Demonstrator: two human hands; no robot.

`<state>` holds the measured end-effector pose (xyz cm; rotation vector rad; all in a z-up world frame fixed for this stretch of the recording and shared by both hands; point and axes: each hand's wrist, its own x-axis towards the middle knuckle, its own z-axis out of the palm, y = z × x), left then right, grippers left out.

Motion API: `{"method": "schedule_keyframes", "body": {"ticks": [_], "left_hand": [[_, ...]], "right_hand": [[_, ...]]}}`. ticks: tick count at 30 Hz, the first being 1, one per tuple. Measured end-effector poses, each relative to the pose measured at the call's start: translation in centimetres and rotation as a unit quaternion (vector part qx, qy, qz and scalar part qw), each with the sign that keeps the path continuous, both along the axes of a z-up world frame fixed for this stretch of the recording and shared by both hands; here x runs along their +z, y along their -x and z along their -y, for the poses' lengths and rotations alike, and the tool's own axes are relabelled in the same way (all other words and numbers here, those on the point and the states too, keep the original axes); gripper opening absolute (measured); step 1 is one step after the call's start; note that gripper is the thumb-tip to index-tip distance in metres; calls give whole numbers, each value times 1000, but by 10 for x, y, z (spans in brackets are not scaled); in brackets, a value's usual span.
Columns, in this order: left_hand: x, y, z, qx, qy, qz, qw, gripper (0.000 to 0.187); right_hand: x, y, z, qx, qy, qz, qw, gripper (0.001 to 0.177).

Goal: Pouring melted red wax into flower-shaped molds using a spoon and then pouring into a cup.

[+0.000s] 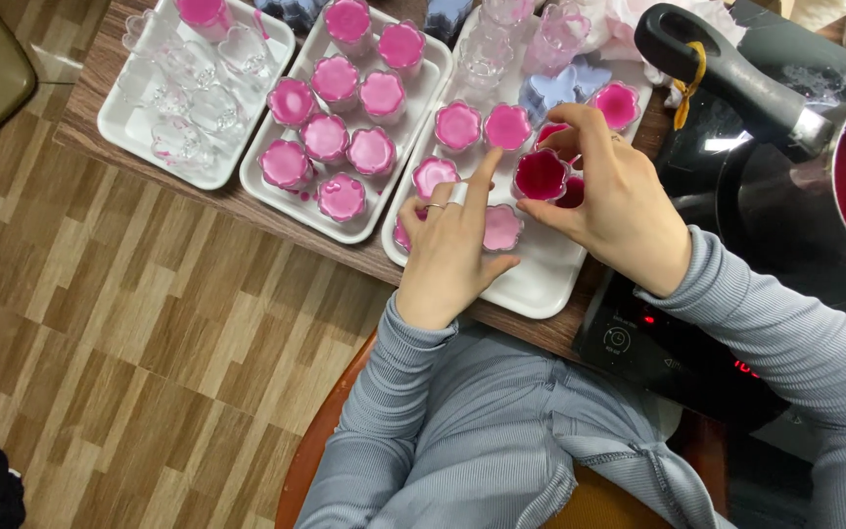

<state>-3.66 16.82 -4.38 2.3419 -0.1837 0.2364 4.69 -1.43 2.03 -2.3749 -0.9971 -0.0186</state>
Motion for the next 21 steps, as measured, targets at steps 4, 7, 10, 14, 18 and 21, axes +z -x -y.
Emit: {"method": "schedule_keyframes", "body": {"ticks": [4, 7, 10, 14, 18, 21], "left_hand": [[-1, 0, 1, 0, -34, -25, 999, 119], [-6, 2, 3, 8, -39, -15, 999, 118], [-9, 2, 5, 21, -53, 7, 998, 111], [-5, 3, 6, 37, -41, -2, 998, 97], [-9, 5, 5, 50, -38, 17, 998, 94], [-9, 7, 2, 44, -19, 21, 999, 94]], "right_hand": [[-6, -1, -1, 0, 5, 12, 1000, 78], [-10, -2, 0, 2, 1, -4, 1000, 77], [-15, -4, 0, 5, 7, -3, 1000, 75], [-19, -6, 1, 5, 1, 0, 1000, 74], [-23, -6, 0, 2, 8, -5, 1000, 73], [-27, -6, 0, 6, 12, -6, 1000, 74]]}}
